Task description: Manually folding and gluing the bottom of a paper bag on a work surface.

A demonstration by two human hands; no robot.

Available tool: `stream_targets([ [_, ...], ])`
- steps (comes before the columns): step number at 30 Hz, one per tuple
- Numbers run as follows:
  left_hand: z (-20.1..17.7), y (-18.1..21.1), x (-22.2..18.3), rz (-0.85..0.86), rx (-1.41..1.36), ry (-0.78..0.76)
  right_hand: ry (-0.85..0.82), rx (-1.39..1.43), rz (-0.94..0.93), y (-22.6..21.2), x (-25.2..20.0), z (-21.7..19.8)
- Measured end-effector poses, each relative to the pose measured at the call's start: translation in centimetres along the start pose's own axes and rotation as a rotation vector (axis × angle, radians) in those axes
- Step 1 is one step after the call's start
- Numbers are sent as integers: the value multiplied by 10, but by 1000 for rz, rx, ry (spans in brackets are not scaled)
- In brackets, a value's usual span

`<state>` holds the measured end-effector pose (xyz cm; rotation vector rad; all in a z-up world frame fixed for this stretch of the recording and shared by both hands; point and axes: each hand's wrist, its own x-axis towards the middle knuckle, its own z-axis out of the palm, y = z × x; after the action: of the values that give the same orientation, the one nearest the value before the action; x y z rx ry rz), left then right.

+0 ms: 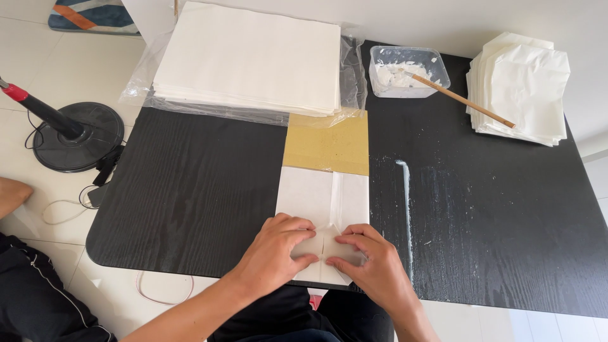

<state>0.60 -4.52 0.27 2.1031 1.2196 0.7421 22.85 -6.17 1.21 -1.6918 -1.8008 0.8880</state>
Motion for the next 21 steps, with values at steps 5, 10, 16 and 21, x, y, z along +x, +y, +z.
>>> stream_targets([
  [5, -1, 5, -3, -9, -46, 30, 54, 15, 25, -4, -3, 1],
  [10, -17, 12, 5, -176, -85, -130, -77, -71, 41, -20, -2, -8],
  [16, -17, 1, 6, 171, 20, -184, 42, -114, -294, -11, -6, -1],
  [21, -24, 1, 7, 467, 171, -87, 34, -192, -431, -13, -11, -3],
])
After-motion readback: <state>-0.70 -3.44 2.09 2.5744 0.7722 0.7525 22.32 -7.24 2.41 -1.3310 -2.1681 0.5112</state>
